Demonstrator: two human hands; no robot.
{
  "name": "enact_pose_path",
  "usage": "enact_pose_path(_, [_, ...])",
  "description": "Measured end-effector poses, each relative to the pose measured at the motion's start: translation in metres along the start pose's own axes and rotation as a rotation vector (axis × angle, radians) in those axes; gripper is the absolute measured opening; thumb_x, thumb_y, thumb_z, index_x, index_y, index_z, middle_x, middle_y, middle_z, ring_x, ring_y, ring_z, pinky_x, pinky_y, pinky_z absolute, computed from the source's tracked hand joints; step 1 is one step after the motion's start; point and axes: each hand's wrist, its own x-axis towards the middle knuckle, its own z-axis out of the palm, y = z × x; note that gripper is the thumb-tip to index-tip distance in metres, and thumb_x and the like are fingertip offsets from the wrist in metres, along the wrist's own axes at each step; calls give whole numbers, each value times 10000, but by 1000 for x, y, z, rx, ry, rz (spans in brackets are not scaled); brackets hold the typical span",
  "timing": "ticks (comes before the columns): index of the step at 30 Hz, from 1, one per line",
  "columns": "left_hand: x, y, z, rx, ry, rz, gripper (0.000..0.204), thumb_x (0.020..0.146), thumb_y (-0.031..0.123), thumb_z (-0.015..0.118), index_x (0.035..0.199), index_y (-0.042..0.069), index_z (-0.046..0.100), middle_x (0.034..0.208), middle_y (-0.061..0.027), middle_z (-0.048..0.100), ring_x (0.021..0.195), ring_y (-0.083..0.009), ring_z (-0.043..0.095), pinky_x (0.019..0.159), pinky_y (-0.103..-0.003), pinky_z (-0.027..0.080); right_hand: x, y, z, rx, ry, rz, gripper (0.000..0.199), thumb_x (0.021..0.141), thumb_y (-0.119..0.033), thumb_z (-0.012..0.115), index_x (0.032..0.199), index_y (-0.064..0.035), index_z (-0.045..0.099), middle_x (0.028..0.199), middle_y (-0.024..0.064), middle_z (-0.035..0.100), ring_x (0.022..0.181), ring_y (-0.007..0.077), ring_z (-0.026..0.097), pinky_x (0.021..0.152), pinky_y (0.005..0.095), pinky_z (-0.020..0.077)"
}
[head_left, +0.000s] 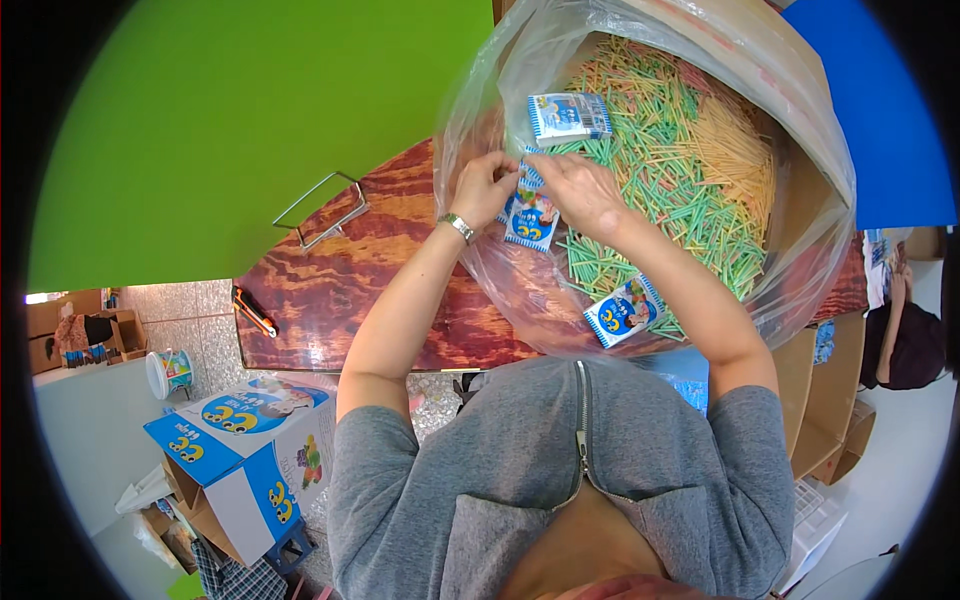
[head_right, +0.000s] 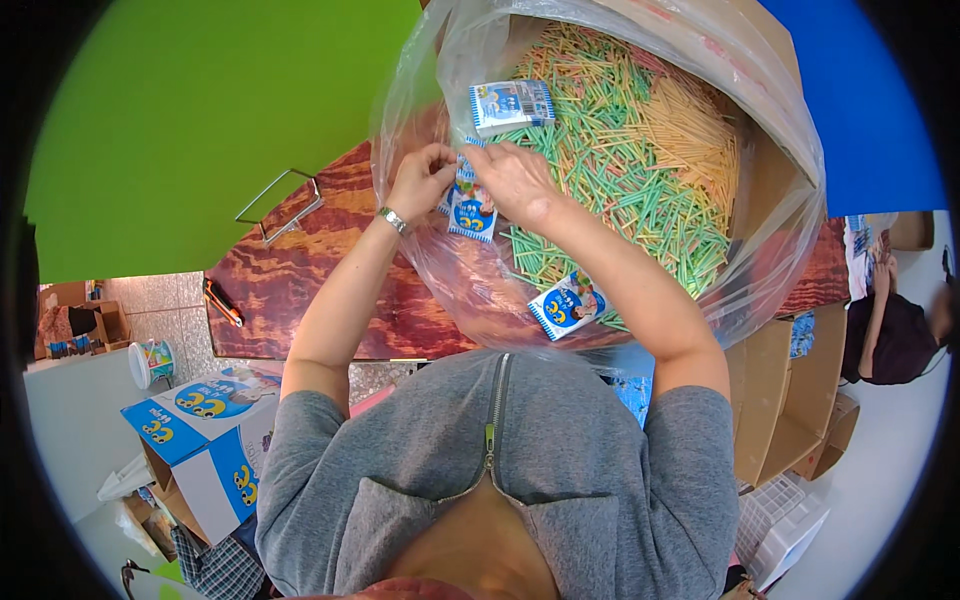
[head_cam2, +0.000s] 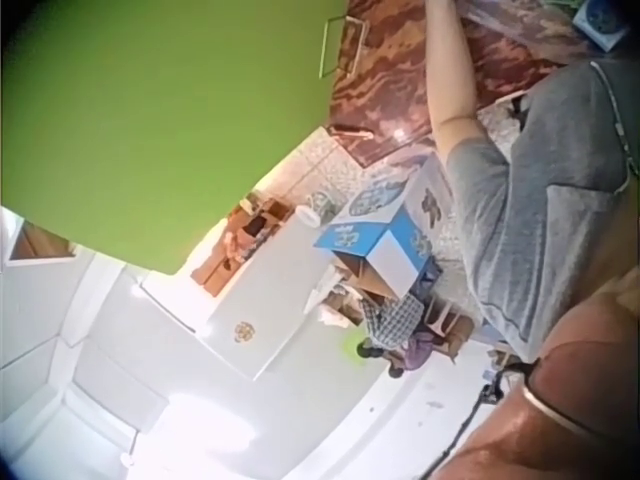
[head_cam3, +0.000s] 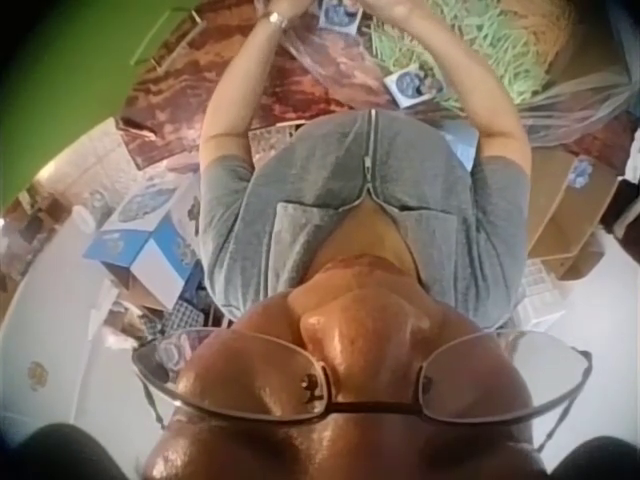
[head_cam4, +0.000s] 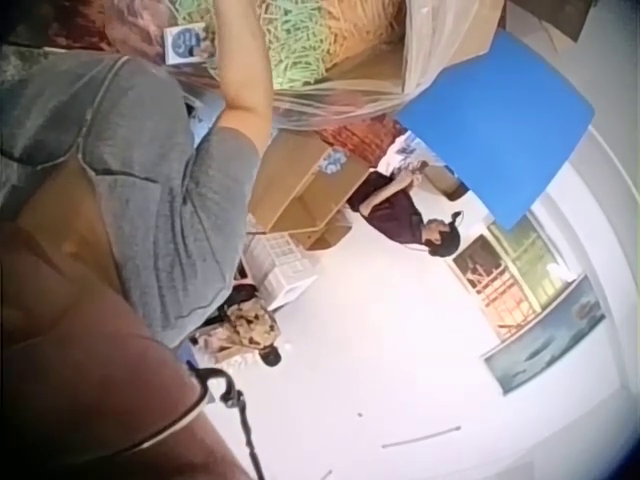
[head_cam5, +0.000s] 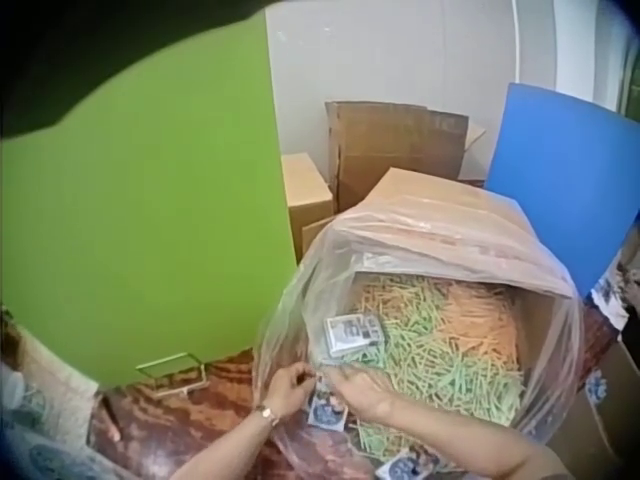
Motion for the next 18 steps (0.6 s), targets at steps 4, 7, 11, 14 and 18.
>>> enact_pose_path(4, [6, 11, 5, -105, 9, 20, 209, 911, 145, 656, 1051, -10, 653, 777, 28, 607, 687, -32, 510, 582, -197, 419, -1, 5, 3, -62, 43, 74, 384, 853, -95, 603, 1226, -90, 514, 1037, 198, 648, 990, 378, 625, 784, 468, 524])
enact_pose_path(7, [-17, 23, 11, 94, -47, 154, 535, 811, 219, 742, 1265, 16, 545, 1086, -149, 631, 1007, -239, 607, 839, -354, 491, -6, 13, 4, -67, 58, 108, 405, 842, -103, 624, 1230, -101, 509, 1026, 189, 631, 979, 390, 620, 789, 470, 525])
enact_pose_path(11, [-34, 13, 18, 480, -14, 378, 834, 718, 174, 795, 1420, 26, 370, 1305, -200, 491, 1199, -376, 492, 969, -446, 425, -15, 5, -26, 0, 70, 46, 345, 841, -180, 666, 1154, -110, 539, 972, 159, 599, 872, 359, 633, 726, 459, 532])
enact_pose_path(14, [-37, 1, 29, 479, 114, 343, 843, 714, 174, 801, 1420, 21, 366, 1259, -199, 512, 1154, -389, 500, 963, -454, 420, -63, 20, -65, -84, -8, 22, 257, 848, -229, 675, 1045, -99, 575, 935, 136, 601, 810, 340, 636, 677, 452, 527])
enact_pose_path(18, [-40, 6, 35, 528, 173, 293, 830, 725, 207, 801, 1411, 16, 377, 1247, -206, 526, 1147, -380, 502, 965, -444, 413, -146, 24, -79, -145, -376, 240, 277, 808, -299, 723, 866, -71, 577, 807, 117, 596, 785, 342, 623, 629, 451, 496])
